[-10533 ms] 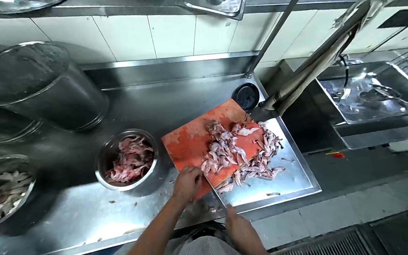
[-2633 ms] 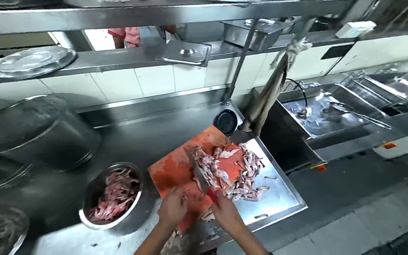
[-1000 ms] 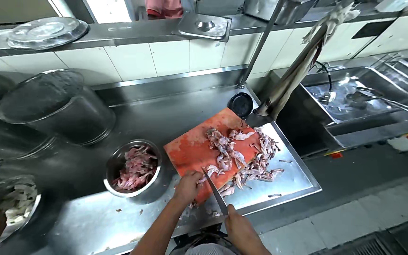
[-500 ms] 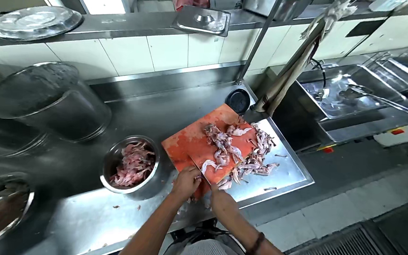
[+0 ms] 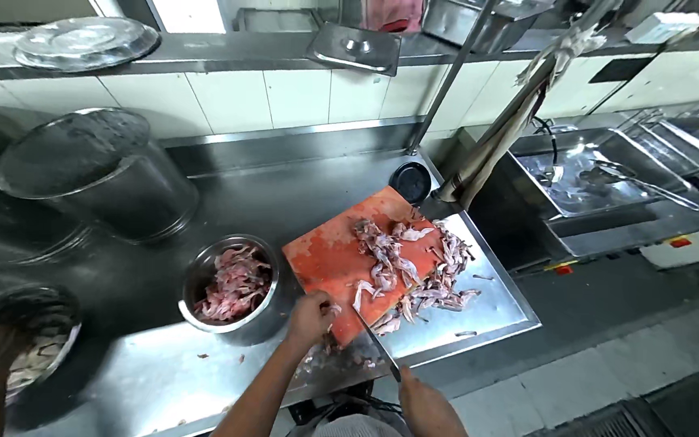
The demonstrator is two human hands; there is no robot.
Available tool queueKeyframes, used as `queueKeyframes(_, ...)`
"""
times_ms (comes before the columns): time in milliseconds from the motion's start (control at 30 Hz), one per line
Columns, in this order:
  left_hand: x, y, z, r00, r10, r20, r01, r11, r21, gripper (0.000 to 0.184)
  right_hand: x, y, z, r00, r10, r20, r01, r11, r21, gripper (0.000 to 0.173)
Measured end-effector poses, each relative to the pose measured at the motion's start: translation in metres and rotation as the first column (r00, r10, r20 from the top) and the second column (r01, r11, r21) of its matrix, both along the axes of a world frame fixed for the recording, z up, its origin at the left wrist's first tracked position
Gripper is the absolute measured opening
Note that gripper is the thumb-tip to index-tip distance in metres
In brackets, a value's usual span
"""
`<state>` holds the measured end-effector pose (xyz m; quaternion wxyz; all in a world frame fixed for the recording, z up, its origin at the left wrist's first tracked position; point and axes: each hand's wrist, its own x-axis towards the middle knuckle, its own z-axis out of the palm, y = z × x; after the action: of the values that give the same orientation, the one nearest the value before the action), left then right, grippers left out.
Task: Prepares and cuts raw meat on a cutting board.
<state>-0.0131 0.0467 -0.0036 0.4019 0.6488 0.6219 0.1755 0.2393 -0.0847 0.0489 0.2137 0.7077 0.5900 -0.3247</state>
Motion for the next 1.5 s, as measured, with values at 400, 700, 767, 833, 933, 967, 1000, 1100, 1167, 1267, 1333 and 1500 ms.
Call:
queueKeyframes(400,0.017,-0.012,0.033,0.958,-0.167,-0.232,0.194,0.976,0.099,0.030,-0.060,0.112,-0.007,0.971,0.164,-0.173,-0.072,0.893,0.443,0.042)
queueKeyframes(700,0.050,-0.037,-0.001,0.989,-0.059,-0.133,0.096,0.952,0.290,0.046,-0.051,0.105,-0.034,0.813,0.124,-0.569,0.138,0.908,0.396,0.038)
queueKeyframes(767,0.050,-0.039,-0.009,0.989,-0.092,-0.111,0.122,0.945,0.303,0.043,-0.052,0.100,-0.035,0.877,0.112,-0.468,0.086,0.921,0.381,0.038)
queueKeyframes(833,0.050,-0.037,-0.009,0.981,-0.152,-0.117,0.179,0.946,0.271,0.038,-0.053,0.099,-0.034,0.933,0.087,-0.350,0.047,0.933,0.356,0.035)
queueKeyframes(933,0.047,-0.035,-0.018,0.955,-0.211,-0.210,0.271,0.910,0.314,0.028,-0.058,0.099,-0.030,0.970,0.157,-0.187,-0.095,0.948,0.304,0.036)
queueKeyframes(967,0.046,-0.036,-0.022,0.932,-0.226,-0.283,0.316,0.889,0.332,0.026,-0.060,0.099,-0.027,0.971,0.182,-0.153,-0.139,0.956,0.259,0.036)
queueKeyframes(1000,0.044,-0.037,-0.026,0.906,-0.224,-0.358,0.354,0.865,0.356,0.025,-0.061,0.099,-0.022,0.971,0.198,-0.138,-0.167,0.963,0.210,0.037)
queueKeyframes(1100,0.038,-0.044,-0.035,0.873,-0.128,-0.470,0.363,0.814,0.453,0.022,-0.065,0.097,-0.001,0.960,0.243,-0.142,-0.219,0.962,0.164,0.037)
queueKeyframes(1167,0.036,-0.046,-0.037,0.883,-0.083,-0.462,0.327,0.814,0.479,0.021,-0.067,0.094,0.015,0.949,0.264,-0.174,-0.233,0.956,0.179,0.039)
queueKeyframes(1267,0.037,-0.043,-0.029,0.893,-0.028,-0.449,0.276,0.822,0.498,0.023,-0.067,0.085,0.029,0.948,0.236,-0.216,-0.182,0.953,0.240,0.040)
queueKeyframes(1333,0.039,-0.041,-0.020,0.895,-0.035,-0.446,0.258,0.855,0.451,0.025,-0.067,0.076,0.032,0.947,0.198,-0.254,-0.117,0.947,0.300,0.039)
queueKeyframes(1500,0.034,-0.033,0.011,0.907,-0.254,-0.336,0.298,0.951,0.085,0.037,-0.048,0.068,0.024,0.870,0.105,-0.481,0.060,0.947,0.315,0.034)
